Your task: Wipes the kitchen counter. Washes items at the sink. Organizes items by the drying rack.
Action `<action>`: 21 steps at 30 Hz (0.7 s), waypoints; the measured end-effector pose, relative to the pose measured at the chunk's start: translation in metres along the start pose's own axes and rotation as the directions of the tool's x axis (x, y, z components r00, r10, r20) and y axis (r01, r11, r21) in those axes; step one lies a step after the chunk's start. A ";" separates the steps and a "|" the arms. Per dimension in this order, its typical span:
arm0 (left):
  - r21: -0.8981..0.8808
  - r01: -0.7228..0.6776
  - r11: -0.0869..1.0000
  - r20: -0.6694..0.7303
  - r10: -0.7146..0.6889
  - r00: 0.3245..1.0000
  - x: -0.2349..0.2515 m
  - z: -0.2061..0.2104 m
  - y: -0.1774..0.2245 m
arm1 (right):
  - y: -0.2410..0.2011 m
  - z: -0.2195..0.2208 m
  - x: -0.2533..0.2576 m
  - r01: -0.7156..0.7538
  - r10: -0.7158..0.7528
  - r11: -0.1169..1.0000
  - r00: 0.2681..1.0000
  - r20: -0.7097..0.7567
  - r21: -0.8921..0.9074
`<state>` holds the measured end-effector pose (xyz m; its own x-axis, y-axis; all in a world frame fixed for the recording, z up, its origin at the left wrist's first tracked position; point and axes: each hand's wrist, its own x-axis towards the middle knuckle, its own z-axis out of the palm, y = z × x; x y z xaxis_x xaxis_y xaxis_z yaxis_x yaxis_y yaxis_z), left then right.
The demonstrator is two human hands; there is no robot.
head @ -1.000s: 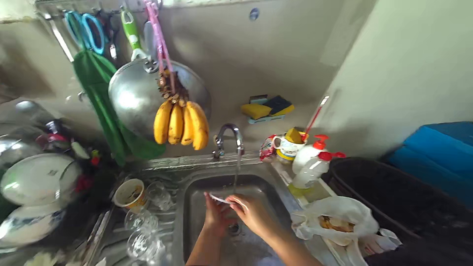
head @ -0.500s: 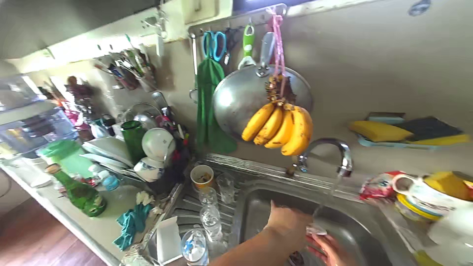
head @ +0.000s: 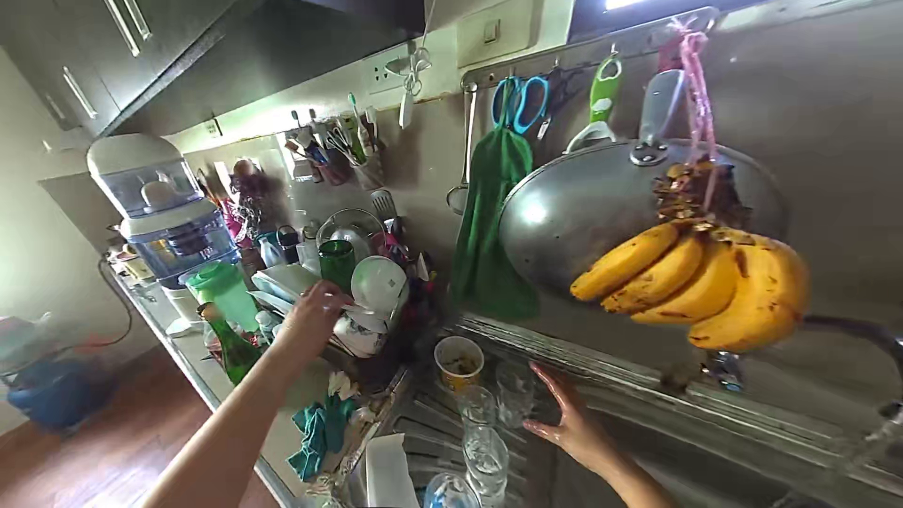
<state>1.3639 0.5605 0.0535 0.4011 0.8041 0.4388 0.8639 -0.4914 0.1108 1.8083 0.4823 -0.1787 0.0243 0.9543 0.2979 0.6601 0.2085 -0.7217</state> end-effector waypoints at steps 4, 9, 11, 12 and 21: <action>0.016 0.140 0.990 0.047 -0.140 0.989 0.003 0.010 -0.059 | -0.006 0.017 0.015 -0.044 0.045 0.999 0.998 -0.036 0.012; -0.078 0.226 0.971 0.147 -0.213 0.966 0.001 0.022 -0.091 | -0.009 0.032 0.023 -0.101 0.112 0.988 0.989 -0.099 0.114; -0.068 0.229 0.971 0.114 -0.221 0.969 0.000 0.012 -0.094 | -0.004 0.032 0.019 -0.077 0.115 0.979 0.974 -0.195 0.189; -0.081 0.206 0.975 0.087 -0.199 0.976 -0.002 0.005 -0.094 | -0.002 0.029 0.014 -0.053 0.124 0.964 0.956 -0.266 0.261; -0.144 -0.040 0.989 0.091 0.054 0.994 -0.040 0.000 -0.087 | 0.048 -0.065 -0.099 -0.061 0.563 0.730 0.619 -0.548 0.681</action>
<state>1.2726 0.5712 0.0259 0.4732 0.8037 0.3608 0.7940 -0.5665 0.2205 1.8863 0.3839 -0.2026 0.7977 0.5909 0.1206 -0.0312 0.2402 -0.9702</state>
